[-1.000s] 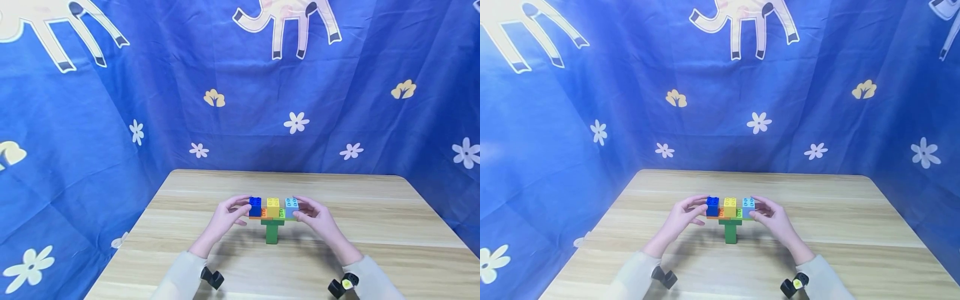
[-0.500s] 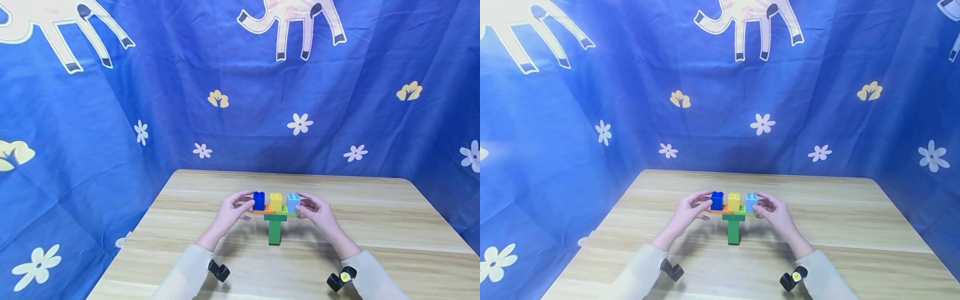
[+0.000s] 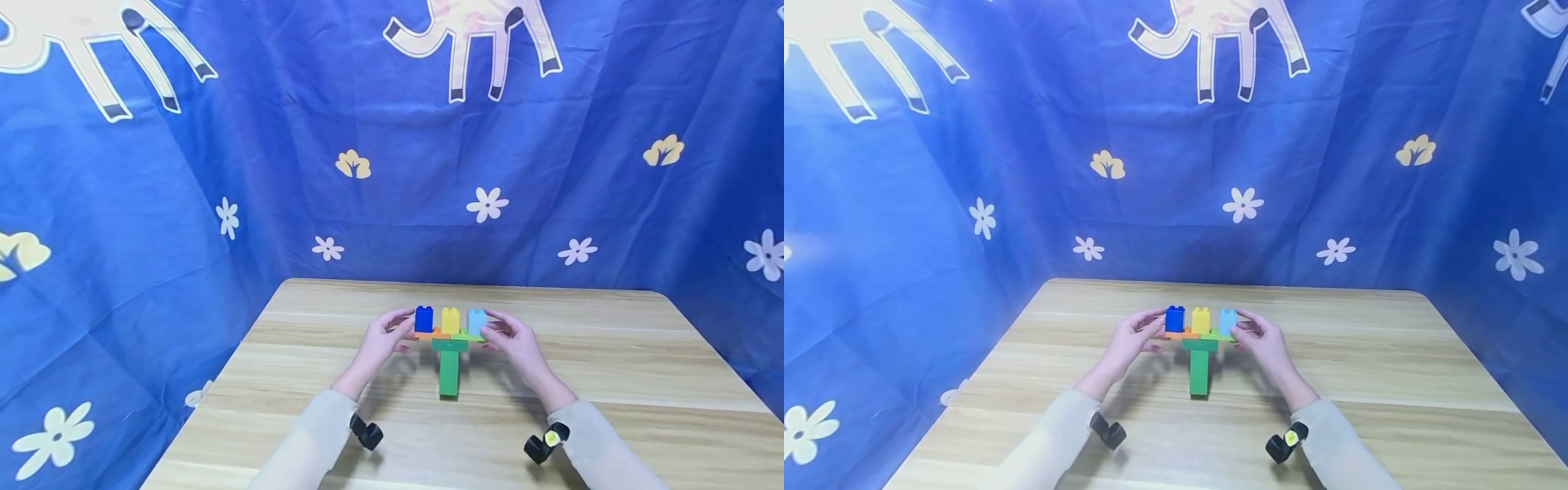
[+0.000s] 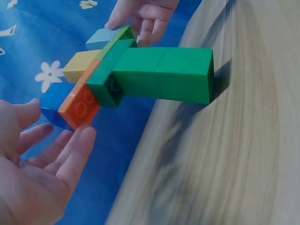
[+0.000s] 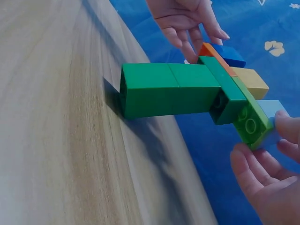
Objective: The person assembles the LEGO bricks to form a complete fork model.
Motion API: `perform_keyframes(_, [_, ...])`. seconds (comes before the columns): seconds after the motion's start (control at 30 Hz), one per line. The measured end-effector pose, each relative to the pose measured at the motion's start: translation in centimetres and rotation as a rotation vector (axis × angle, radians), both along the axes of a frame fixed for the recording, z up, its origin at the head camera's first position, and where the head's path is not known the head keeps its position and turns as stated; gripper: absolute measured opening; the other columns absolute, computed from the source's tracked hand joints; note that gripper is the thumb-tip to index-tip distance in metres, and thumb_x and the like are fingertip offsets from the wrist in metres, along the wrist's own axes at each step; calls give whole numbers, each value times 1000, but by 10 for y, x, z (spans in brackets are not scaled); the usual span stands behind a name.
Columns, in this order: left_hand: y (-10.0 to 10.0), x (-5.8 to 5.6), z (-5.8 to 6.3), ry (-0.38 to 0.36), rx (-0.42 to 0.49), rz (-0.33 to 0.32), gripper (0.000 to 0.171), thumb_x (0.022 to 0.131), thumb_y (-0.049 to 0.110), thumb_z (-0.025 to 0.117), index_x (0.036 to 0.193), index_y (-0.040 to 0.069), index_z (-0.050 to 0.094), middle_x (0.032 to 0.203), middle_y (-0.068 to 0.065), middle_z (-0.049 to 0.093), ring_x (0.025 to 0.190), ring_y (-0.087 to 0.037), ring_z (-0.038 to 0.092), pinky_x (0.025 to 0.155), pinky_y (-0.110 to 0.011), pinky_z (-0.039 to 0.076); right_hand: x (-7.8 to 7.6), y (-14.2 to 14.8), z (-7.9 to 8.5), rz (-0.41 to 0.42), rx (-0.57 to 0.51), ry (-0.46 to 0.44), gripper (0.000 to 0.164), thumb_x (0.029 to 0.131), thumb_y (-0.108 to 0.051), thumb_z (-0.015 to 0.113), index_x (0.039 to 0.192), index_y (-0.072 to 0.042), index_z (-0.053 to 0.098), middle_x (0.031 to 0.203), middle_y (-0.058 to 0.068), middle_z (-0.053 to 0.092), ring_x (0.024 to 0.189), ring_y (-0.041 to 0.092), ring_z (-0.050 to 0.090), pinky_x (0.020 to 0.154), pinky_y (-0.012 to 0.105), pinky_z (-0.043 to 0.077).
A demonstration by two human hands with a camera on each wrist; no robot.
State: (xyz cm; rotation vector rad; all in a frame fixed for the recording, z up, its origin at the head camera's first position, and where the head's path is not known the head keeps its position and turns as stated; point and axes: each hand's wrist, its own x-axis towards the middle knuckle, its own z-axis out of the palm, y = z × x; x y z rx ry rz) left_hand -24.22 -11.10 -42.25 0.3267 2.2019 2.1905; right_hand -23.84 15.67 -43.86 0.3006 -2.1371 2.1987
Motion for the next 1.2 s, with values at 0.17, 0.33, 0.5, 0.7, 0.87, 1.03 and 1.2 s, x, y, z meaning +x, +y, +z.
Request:
perform_keyframes(0.17, [2, -9, -8, -42, 10, 9, 39, 92, 21, 60, 124, 0, 55, 109, -17, 62, 88, -32, 64, 77, -53, 51, -6, -2, -5, -15, -14, -41, 50, 87, -6, 64, 133, 3, 45, 108, 23, 58, 82, 27, 66, 77, 43, 54])
perform_keyframes(0.33, [3, -13, -13, -76, 21, -28, 40, 93, 18, 57, 127, -3, 51, 114, -21, 59, 93, -39, 61, 80, -55, 49, -10, -2, -11, -15, -19, -71, 51, 87, -5, 64, 132, 4, 44, 109, 26, 57, 82, 32, 66, 75, 42, 54])
perform_keyframes(0.5, [5, -19, -23, -115, 19, -3, 43, 92, 22, 60, 128, -1, 52, 117, -21, 58, 93, -35, 63, 78, -46, 52, -18, -1, -25, -14, -24, -28, 51, 85, -13, 68, 128, 5, 48, 101, 16, 62, 77, 26, 66, 71, 40, 55])
perform_keyframes(0.7, [8, -22, -26, -195, -2, 22, 45, 91, 24, 60, 128, 0, 51, 118, -20, 58, 89, -34, 63, 77, -41, 54, -19, -3, -28, -6, -4, -93, 55, 84, -15, 69, 129, 6, 47, 98, 13, 61, 78, 25, 66, 72, 40, 55])
perform_keyframes(0.87, [10, -25, -32, -232, 8, 9, 47, 92, 28, 58, 128, -2, 52, 114, -19, 61, 90, -35, 63, 76, -38, 54, -21, -6, -28, -22, 37, -174, 53, 86, -8, 64, 132, 8, 42, 101, 16, 60, 80, 28, 64, 74, 41, 55])
perform_keyframes(1.03, [11, -26, -39, -279, 7, -6, 47, 93, 31, 56, 128, -1, 52, 109, -17, 63, 90, -32, 63, 73, -34, 55, -22, -5, -30, 2, 79, -254, 52, 90, -7, 58, 134, 10, 37, 109, 23, 57, 83, 30, 64, 74, 39, 55])
perform_keyframes(1.2, [13, -28, -41, -301, -3, -18, 53, 94, 36, 53, 131, -3, 48, 110, -18, 63, 89, -30, 64, 74, -35, 55, -24, -4, -31, 22, 97, -294, 50, 92, -7, 56, 135, 10, 36, 116, 28, 54, 87, 34, 62, 77, 40, 54])
